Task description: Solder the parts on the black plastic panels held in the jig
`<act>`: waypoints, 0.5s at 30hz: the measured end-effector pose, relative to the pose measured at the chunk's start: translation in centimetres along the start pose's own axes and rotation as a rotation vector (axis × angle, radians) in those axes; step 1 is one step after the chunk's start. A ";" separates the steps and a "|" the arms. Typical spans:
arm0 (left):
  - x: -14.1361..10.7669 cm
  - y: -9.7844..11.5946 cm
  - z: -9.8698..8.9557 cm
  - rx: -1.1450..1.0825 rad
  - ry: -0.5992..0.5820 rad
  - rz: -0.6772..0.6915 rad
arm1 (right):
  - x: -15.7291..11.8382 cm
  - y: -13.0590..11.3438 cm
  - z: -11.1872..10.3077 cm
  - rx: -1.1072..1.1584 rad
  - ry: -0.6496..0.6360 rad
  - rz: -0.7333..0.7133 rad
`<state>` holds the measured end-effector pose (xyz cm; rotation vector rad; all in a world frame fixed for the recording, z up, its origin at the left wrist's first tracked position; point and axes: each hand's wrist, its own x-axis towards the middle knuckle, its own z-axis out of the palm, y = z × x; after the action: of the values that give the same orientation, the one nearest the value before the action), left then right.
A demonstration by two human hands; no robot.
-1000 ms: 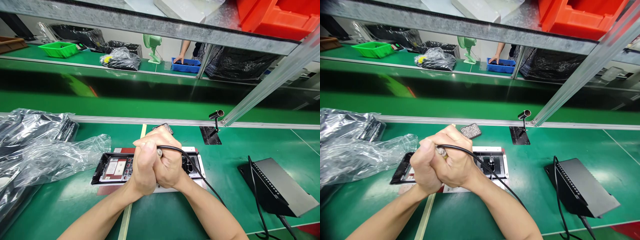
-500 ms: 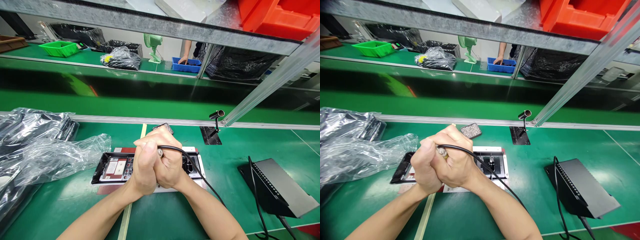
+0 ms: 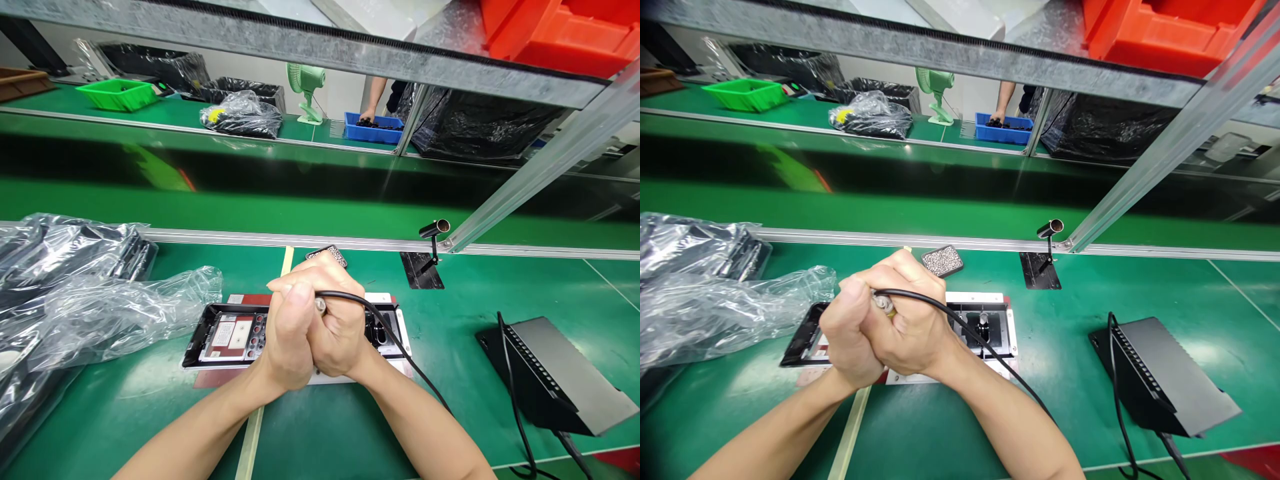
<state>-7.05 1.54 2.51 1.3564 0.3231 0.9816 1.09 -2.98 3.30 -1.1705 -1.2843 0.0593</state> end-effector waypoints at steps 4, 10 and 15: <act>0.0 -0.1 0.1 0.002 0.014 0.003 | 0.0 0.0 0.0 0.003 -0.004 -0.004; 0.3 -0.2 0.0 -0.006 -0.016 0.068 | 0.2 0.0 0.0 0.020 0.008 -0.028; 0.2 -0.3 0.0 0.001 0.002 0.065 | 0.2 0.0 0.0 0.012 0.006 -0.015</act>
<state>-6.83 1.73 2.25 1.3738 0.2826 1.0375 1.14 -2.89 3.44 -1.1504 -1.2855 0.0524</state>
